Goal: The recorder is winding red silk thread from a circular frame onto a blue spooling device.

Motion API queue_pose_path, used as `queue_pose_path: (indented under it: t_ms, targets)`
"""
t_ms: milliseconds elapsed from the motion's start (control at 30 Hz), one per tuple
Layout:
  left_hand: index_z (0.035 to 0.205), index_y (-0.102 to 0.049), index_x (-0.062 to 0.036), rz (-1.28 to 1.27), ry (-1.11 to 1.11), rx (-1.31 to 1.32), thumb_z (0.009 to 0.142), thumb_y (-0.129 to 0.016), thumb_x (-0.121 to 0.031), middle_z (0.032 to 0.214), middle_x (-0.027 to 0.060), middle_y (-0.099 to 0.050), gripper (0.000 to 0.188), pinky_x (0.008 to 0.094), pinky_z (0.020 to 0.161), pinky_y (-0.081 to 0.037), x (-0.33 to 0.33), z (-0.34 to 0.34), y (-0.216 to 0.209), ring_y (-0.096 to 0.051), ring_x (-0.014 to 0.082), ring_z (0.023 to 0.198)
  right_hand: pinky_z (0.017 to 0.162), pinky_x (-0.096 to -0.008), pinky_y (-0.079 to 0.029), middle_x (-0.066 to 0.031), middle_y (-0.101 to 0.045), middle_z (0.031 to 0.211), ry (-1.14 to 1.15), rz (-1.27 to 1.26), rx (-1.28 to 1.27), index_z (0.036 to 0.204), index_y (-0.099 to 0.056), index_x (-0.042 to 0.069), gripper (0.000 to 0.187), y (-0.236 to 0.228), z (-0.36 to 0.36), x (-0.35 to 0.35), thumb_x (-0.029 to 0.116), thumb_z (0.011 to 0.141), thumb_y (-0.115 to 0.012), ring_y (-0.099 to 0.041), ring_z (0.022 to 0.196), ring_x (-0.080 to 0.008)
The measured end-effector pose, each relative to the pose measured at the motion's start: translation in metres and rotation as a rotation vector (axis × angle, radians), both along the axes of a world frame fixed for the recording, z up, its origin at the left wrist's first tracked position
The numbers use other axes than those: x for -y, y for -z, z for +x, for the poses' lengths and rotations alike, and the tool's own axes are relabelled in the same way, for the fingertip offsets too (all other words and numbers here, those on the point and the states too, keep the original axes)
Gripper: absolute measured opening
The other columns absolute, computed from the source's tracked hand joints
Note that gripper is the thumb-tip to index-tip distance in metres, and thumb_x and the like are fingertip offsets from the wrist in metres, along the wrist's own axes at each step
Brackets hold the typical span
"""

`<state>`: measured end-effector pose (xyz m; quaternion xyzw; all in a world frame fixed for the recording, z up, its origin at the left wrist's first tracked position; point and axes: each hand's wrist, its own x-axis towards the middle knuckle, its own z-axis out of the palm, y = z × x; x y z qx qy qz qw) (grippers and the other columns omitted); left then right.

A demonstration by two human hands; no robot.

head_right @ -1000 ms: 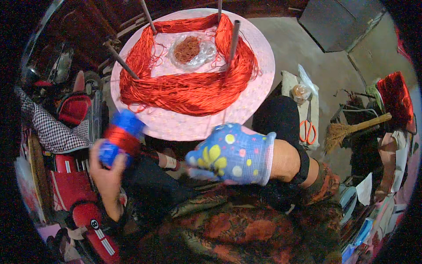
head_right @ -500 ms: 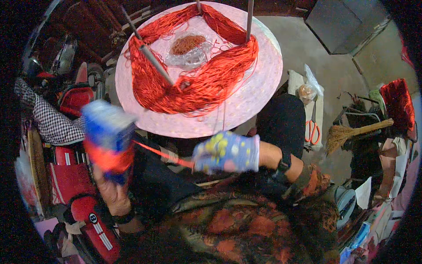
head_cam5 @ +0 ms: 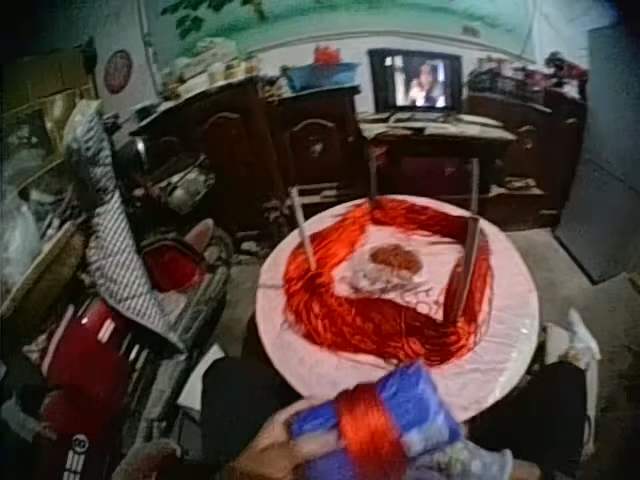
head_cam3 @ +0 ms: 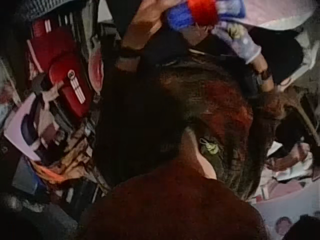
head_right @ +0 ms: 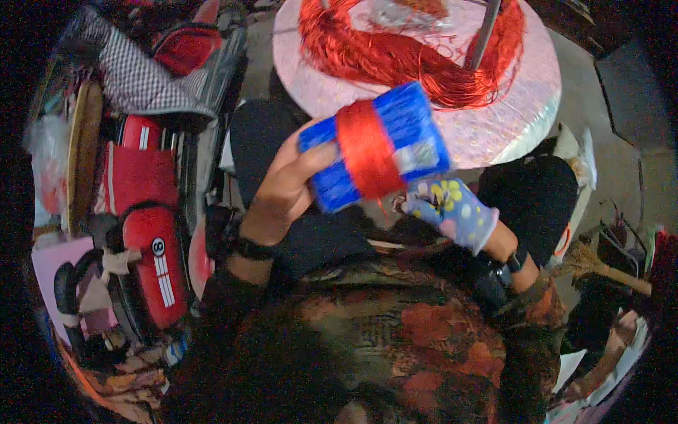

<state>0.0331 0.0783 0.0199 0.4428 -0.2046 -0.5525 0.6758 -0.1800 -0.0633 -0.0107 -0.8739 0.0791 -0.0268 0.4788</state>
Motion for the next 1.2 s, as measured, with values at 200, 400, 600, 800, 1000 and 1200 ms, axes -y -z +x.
queue_pose_path:
  t_ms: [200,400,600,800,1000,1200]
  targets:
    - [0.103,-0.062,-0.0010,0.172,0.050,0.755,0.076,-0.077,-0.025,0.083,0.0036,-0.062,0.039,0.0274,0.070,-0.050,0.011,0.003,0.032,-0.057,0.0090,0.076,0.064,-0.0398,-0.050,-0.0109,-0.062,0.076,-0.205,-0.650,-0.064,0.081,-0.064,0.010,0.014,-0.017,0.013,-0.001,0.023,0.076,-0.068,-0.062,0.073,-0.0304]
    - [0.101,-0.062,0.0026,0.222,0.463,1.012,0.070,-0.078,-0.032,0.082,0.0101,-0.064,0.049,0.0315,0.071,-0.049,0.012,0.008,0.032,-0.058,0.0147,0.075,0.063,-0.0342,-0.050,-0.0089,-0.067,0.075,-0.041,0.117,-0.338,0.083,-0.069,0.003,0.020,-0.049,0.039,0.014,0.020,0.075,-0.076,-0.065,0.069,-0.0247]
    - [0.102,-0.063,0.0027,0.134,0.576,0.867,0.070,-0.078,-0.038,0.084,0.0119,-0.065,0.054,0.0321,0.072,-0.049,0.015,0.018,0.028,-0.060,0.0164,0.076,0.051,-0.0324,-0.041,-0.0059,-0.062,0.063,-0.094,-0.288,0.063,0.077,-0.068,0.007,0.017,-0.032,0.051,0.026,0.022,0.080,-0.073,-0.056,0.053,-0.0178]
    - [0.107,-0.061,0.0036,0.047,0.794,0.647,0.072,-0.078,-0.035,0.091,0.0087,-0.067,0.055,0.0313,0.076,-0.051,0.004,0.025,0.036,-0.061,0.0133,0.082,0.049,-0.0344,-0.041,-0.0079,-0.060,0.064,-0.144,-0.412,0.234,0.083,-0.069,0.009,0.016,-0.032,0.062,0.018,0.025,0.087,-0.065,-0.051,0.050,-0.0253]
    - [0.111,-0.061,-0.0033,-0.494,0.803,0.504,0.062,-0.086,-0.034,0.106,0.0124,-0.065,0.064,0.0354,0.084,-0.050,-0.028,0.037,-0.014,-0.064,0.0253,0.095,0.054,-0.0381,-0.045,-0.0110,-0.060,0.072,-0.022,-0.514,0.166,0.095,-0.067,0.012,0.014,-0.006,0.059,0.060,0.021,0.088,-0.058,-0.059,0.061,-0.0285]
    - [0.129,-0.048,0.0008,-0.668,0.543,0.165,0.080,-0.069,-0.043,0.119,0.0182,-0.059,0.068,0.0398,0.091,-0.050,-0.057,0.088,0.012,-0.061,0.0285,0.106,0.060,-0.0346,-0.049,-0.0067,-0.064,0.081,0.041,0.103,-0.085,0.097,-0.064,0.008,0.014,0.001,-0.005,0.051,0.013,0.088,-0.054,-0.062,0.067,-0.0263]
